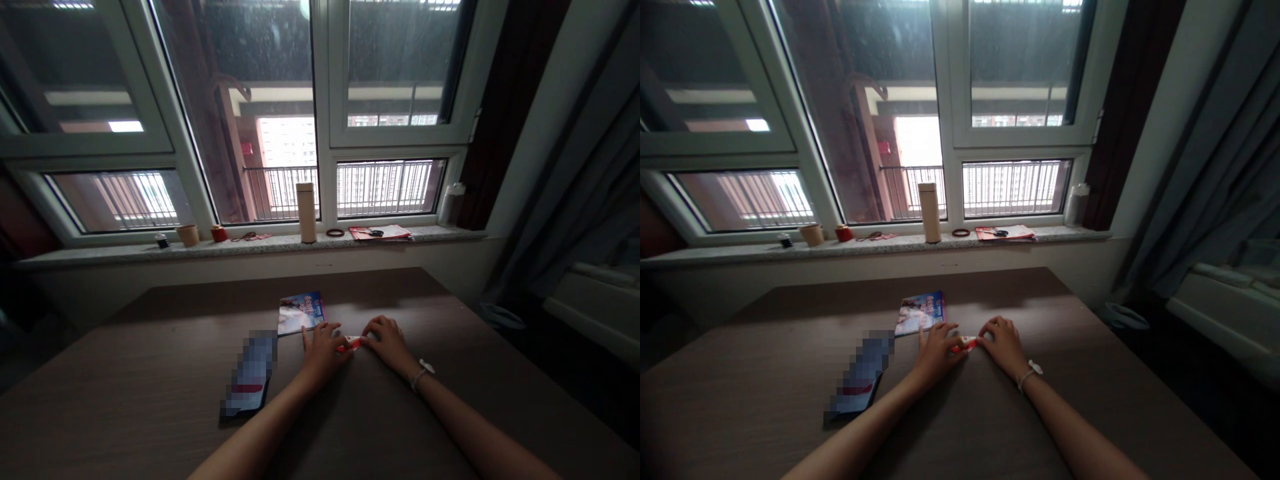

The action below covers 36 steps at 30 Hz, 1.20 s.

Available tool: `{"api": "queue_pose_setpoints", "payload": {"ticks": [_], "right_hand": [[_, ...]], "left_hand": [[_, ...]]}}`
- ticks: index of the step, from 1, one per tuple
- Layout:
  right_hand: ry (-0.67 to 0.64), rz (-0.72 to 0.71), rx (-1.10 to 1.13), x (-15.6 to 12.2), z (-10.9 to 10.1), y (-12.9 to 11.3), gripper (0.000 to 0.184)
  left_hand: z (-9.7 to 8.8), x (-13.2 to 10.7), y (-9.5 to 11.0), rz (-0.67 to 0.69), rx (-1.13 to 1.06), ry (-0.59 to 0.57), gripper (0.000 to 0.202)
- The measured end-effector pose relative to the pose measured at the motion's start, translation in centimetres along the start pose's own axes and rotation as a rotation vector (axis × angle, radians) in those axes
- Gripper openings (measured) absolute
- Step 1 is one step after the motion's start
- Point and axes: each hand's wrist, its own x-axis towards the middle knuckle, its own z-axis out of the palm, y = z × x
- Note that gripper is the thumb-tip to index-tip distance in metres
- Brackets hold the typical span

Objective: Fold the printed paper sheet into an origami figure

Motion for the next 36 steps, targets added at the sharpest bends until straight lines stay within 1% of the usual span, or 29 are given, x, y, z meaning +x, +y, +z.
{"api": "queue_pose_setpoints", "payload": {"ticks": [4,7,12,16,20,25,30,36], "right_hand": [[-0.028,-0.108,0.101,-0.2,-0.9,0.9,0.026],[-0.059,-0.204,0.114,-0.4,-1.4,1.2,0.024],[-0.159,-0.278,0.038,-0.8,-1.2,0.7,0.022],[-0.185,-0.209,-0.051,-0.8,-1.0,0.4,0.020],[-0.183,-0.136,-0.085,-0.4,-1.0,0.4,0.021],[-0.157,-0.115,-0.095,0.0,-0.8,0.6,0.022],[-0.120,-0.109,-0.104,0.2,-0.7,1.0,0.024],[-0.092,-0.060,-0.140,0.7,-0.9,1.0,0.024]], "left_hand": [[-0.1,-0.2,-0.1,0.008,0.016,0.031,0.014],[-0.1,-0.3,0.0,0.000,0.040,0.055,0.015],[-0.1,-0.3,0.0,-0.023,0.053,0.040,0.018],[-0.4,-0.2,0.0,-0.047,0.050,0.003,0.020],[-0.7,0.0,-0.1,-0.048,0.047,-0.031,0.021],[-0.7,0.3,-0.3,-0.059,0.042,-0.070,0.020],[-0.8,0.3,-0.4,-0.052,0.027,-0.074,0.019],[-0.7,0.4,-0.6,-0.058,0.007,-0.088,0.018]]}}
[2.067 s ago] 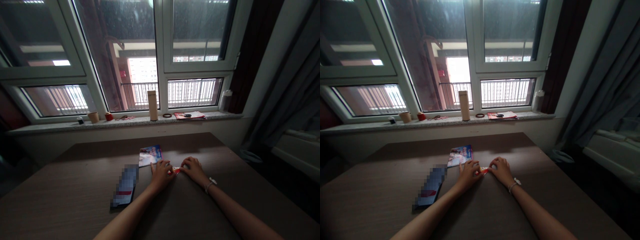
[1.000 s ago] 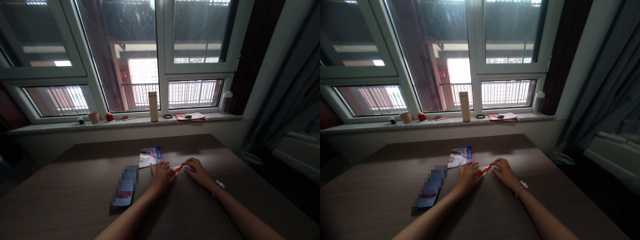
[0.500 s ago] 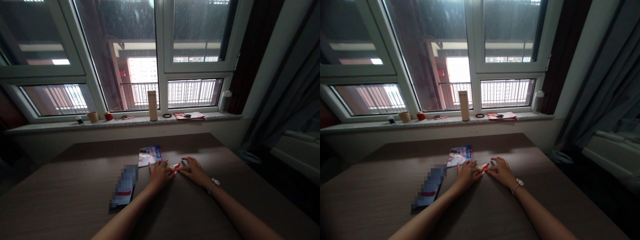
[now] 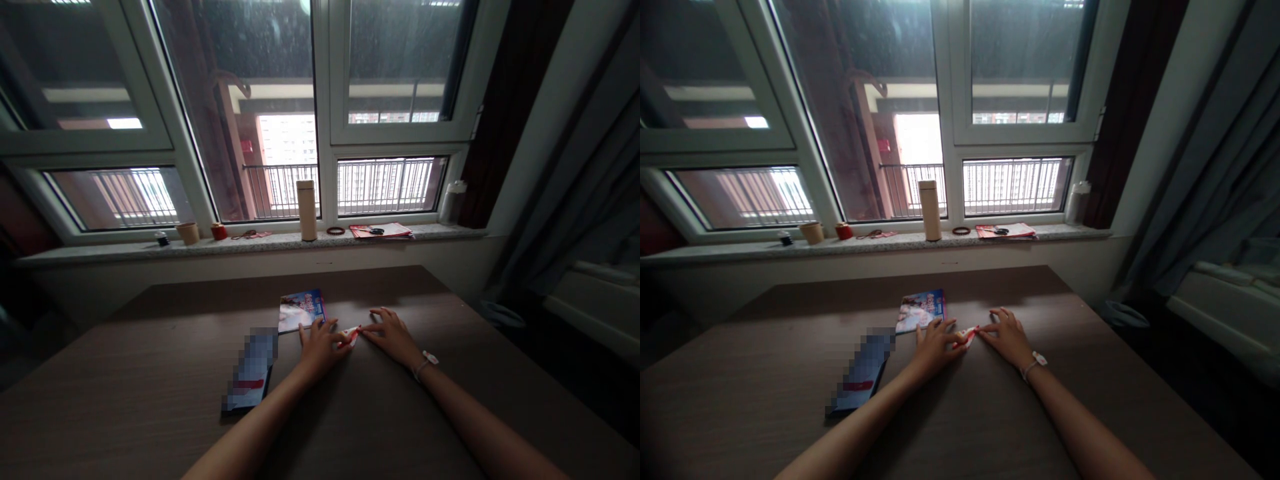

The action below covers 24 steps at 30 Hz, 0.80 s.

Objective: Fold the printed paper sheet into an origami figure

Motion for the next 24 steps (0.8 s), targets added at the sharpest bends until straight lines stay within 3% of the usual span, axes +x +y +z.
{"api": "queue_pose_setpoints", "payload": {"ticks": [11,19,24], "right_hand": [[0.001,0.032,-0.002,0.04,-0.06,-0.24,0.025],[-0.010,-0.092,0.018,-0.19,-0.04,0.55,0.024],[0.024,-0.031,-0.003,-0.16,0.08,0.47,0.023]], "left_hand": [[0.08,-0.15,-0.07,0.007,0.006,-0.005,0.020],[0.02,-0.15,0.01,-0.007,0.001,-0.001,0.021],[-0.16,-0.15,0.09,-0.008,0.010,-0.015,0.022]]}}
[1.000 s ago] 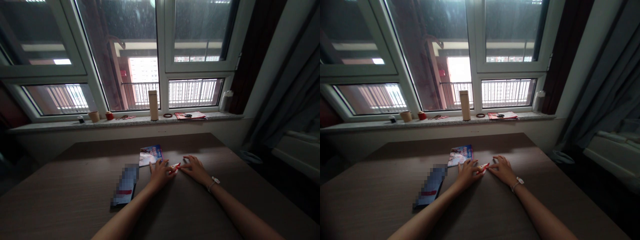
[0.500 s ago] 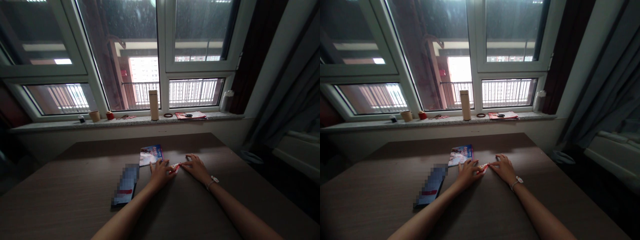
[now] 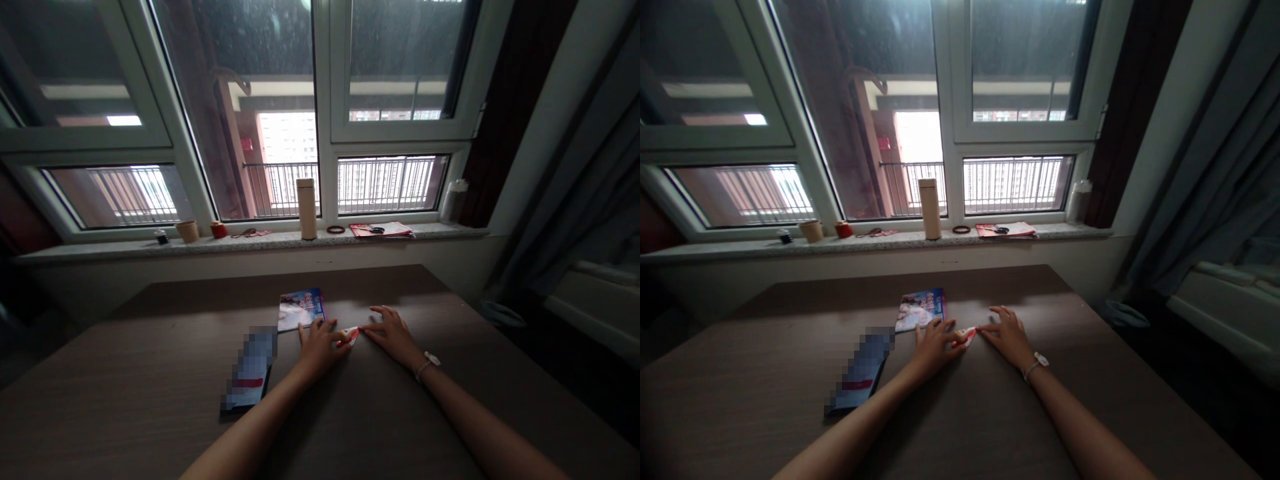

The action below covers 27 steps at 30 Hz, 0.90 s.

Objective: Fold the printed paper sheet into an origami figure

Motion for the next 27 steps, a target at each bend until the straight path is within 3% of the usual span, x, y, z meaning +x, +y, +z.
{"api": "queue_pose_setpoints", "payload": {"ticks": [13,22,27], "right_hand": [[0.035,0.126,0.001,0.4,0.0,0.1,0.025],[0.089,0.041,0.104,0.3,0.3,1.4,0.026],[-0.018,-0.111,0.080,-0.1,0.1,0.8,0.025]], "left_hand": [[0.4,0.0,-0.3,0.009,-0.017,0.014,0.019],[0.6,0.1,-0.5,0.014,-0.015,0.027,0.020],[0.7,0.1,-0.5,0.015,-0.020,0.025,0.021]]}}
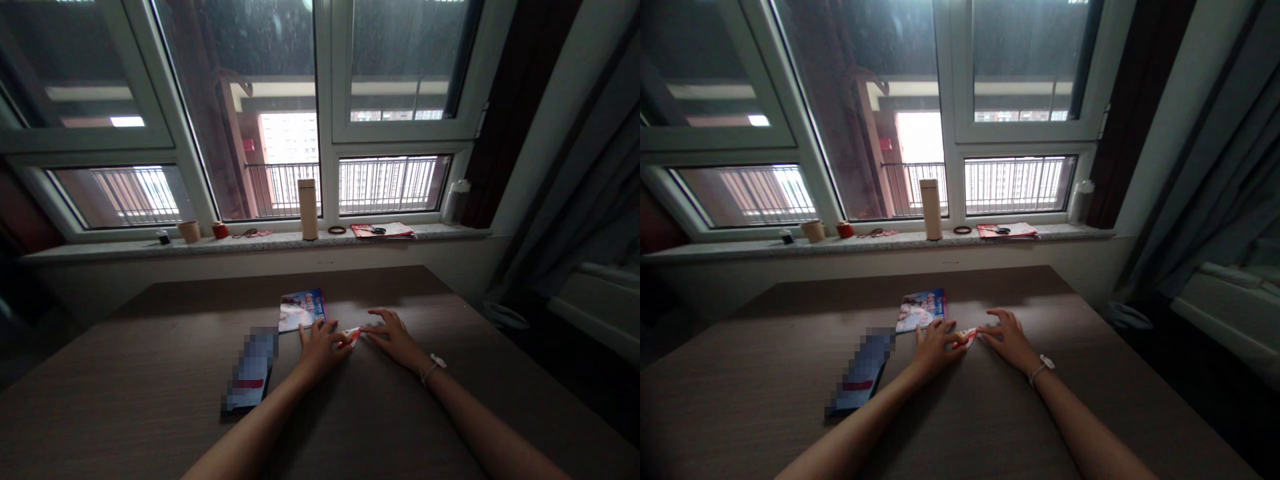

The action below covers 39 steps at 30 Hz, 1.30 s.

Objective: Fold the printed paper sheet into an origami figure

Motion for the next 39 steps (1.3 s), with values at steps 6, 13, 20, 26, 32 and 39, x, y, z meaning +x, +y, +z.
{"api": "queue_pose_setpoints", "payload": {"ticks": [6,13,20,26,32,39], "right_hand": [[-0.013,0.100,-0.066,0.2,0.3,-0.6,0.024],[0.058,0.201,-0.102,0.6,0.3,-0.7,0.023],[0.081,0.143,-0.128,0.4,0.5,-0.3,0.025],[0.107,-0.045,-0.096,-0.2,0.5,-0.6,0.028],[0.006,-0.007,-0.123,-0.4,0.2,-1.3,0.026],[-0.007,0.077,-0.089,-0.1,0.4,-1.7,0.025]], "left_hand": [[-0.2,0.0,0.1,0.005,0.013,-0.003,0.021],[-0.2,0.0,0.0,0.011,0.013,0.007,0.019],[-0.2,-0.4,0.4,0.040,0.047,0.049,0.019],[-0.3,-0.6,0.4,0.060,0.060,0.067,0.021],[0.1,-0.4,0.1,0.101,0.028,0.068,0.020],[-0.1,-0.4,0.1,0.133,0.015,0.057,0.022]]}}
